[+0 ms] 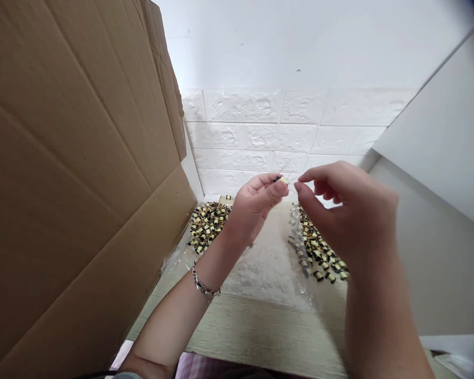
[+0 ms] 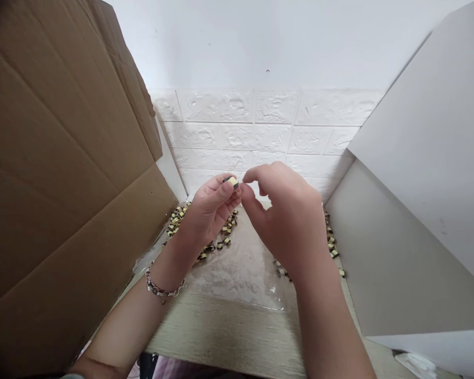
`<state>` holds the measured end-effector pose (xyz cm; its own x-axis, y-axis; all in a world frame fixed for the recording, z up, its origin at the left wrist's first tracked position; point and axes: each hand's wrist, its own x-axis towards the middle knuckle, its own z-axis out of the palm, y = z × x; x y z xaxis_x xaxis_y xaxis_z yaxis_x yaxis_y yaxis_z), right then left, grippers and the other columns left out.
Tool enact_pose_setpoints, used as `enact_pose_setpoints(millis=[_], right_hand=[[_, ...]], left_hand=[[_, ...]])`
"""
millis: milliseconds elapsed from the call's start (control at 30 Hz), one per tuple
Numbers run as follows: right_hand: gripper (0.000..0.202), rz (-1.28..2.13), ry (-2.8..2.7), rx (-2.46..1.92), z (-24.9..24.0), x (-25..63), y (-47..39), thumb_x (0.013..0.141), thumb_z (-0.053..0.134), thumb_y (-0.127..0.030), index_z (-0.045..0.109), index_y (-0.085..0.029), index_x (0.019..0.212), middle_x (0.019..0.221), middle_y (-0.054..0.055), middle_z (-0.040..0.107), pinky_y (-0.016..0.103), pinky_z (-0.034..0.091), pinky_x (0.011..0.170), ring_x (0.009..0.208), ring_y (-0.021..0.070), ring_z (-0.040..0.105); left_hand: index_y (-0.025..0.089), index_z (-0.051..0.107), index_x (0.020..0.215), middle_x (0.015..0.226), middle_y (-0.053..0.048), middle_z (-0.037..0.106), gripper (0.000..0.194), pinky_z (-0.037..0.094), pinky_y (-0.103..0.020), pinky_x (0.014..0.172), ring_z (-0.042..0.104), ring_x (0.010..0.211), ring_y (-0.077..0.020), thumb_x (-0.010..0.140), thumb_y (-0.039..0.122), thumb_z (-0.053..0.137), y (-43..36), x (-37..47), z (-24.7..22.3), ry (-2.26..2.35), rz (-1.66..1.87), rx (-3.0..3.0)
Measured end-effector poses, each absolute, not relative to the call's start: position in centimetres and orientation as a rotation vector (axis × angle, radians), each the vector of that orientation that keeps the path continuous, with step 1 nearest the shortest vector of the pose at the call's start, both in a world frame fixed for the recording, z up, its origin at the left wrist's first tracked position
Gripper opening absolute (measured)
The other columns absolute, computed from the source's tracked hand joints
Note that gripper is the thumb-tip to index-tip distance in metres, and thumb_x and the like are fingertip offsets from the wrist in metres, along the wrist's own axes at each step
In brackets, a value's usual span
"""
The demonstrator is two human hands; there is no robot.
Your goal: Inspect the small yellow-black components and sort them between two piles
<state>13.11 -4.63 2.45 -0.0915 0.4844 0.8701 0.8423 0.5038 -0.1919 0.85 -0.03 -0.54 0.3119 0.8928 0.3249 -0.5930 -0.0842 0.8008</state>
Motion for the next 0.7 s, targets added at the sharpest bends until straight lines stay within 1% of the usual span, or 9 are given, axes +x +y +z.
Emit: enact_pose_setpoints(millis=[100, 167, 233, 333, 433, 567, 700], right_hand=[[0.008, -0.239, -1.642, -1.120, 2.4, 13.5, -4.0, 0.074, 0.052, -0.018, 0.059, -0.020, 0.078, 0.059, -0.003, 0.049, 0.022, 0.032, 0.049, 0.051, 0.0082, 0.042], [0.009, -0.013, -1.584, -1.131, 2.2, 13.6, -3.4, 0.074, 0.052, -0.021, 0.060, -0.019, 0.077, 0.055, -0.004, 0.047, 0.021, 0.030, 0.046, 0.047, 0.0068, 0.039], [0.013, 0.244, -1.549, -1.122, 2.0, 13.7, -2.7, 0.074, 0.054, -0.027, 0.061, -0.017, 0.073, 0.052, -0.004, 0.045, 0.020, 0.028, 0.043, 0.045, 0.0060, 0.037], [0.022, 0.610, -1.494, -1.045, 1.4, 13.6, -1.4, 0.072, 0.056, -0.036, 0.063, -0.016, 0.072, 0.048, -0.004, 0.040, 0.019, 0.024, 0.040, 0.044, 0.0051, 0.034], [0.025, 0.885, -1.404, -0.965, 0.8, 13.5, -0.4, 0.071, 0.057, -0.040, 0.063, -0.016, 0.073, 0.046, -0.005, 0.035, 0.018, 0.021, 0.040, 0.043, 0.0045, 0.030], [0.025, 1.006, -1.332, -0.919, 0.3, 13.0, 0.1, 0.068, 0.062, -0.040, 0.061, -0.016, 0.071, 0.046, -0.005, 0.036, 0.018, 0.020, 0.040, 0.043, 0.0042, 0.030], [0.022, 1.003, -1.214, -0.886, 0.2, 12.2, 0.3, 0.065, 0.064, -0.037, 0.058, -0.015, 0.063, 0.043, -0.006, 0.035, 0.018, 0.020, 0.039, 0.041, 0.0040, 0.029]], left_hand=[[0.017, 0.057, 0.084, 0.074, 0.002, 0.056, 0.028, 0.040, -0.019, 0.069, 0.053, 0.071, -0.0063, 0.061, 0.027, 0.070, 0.6, 0.4, -0.7, 0.597, 1.522, 1.350], [0.019, 0.057, 0.084, 0.075, 0.001, 0.056, 0.030, 0.040, -0.021, 0.071, 0.052, 0.074, -0.0088, 0.060, 0.030, 0.070, 0.8, 0.2, -0.7, 0.752, 1.661, 1.558], [0.020, 0.059, 0.082, 0.076, 0.001, 0.058, 0.026, 0.040, -0.024, 0.072, 0.052, 0.072, -0.0101, 0.061, 0.032, 0.069, 0.7, 0.0, -0.7, 0.870, 1.764, 1.764], [0.023, 0.060, 0.078, 0.077, 0.001, 0.060, 0.017, 0.039, -0.025, 0.069, 0.049, 0.067, -0.0107, 0.066, 0.033, 0.065, 0.6, -0.4, -0.6, 0.964, 1.845, 2.026], [0.023, 0.061, 0.079, 0.077, 0.000, 0.061, 0.013, 0.039, -0.025, 0.065, 0.051, 0.070, -0.0121, 0.070, 0.032, 0.062, 0.7, -0.7, -0.5, 0.989, 1.876, 2.203], [0.024, 0.060, 0.087, 0.082, -0.002, 0.062, 0.015, 0.040, -0.027, 0.066, 0.053, 0.073, -0.0133, 0.073, 0.031, 0.058, 1.1, -0.9, -0.7, 1.056, 1.925, 2.336], [0.023, 0.060, 0.090, 0.083, -0.002, 0.062, 0.017, 0.041, -0.027, 0.068, 0.053, 0.074, -0.0132, 0.074, 0.029, 0.058, 1.4, -0.9, -0.9, 1.053, 1.974, 2.407]])
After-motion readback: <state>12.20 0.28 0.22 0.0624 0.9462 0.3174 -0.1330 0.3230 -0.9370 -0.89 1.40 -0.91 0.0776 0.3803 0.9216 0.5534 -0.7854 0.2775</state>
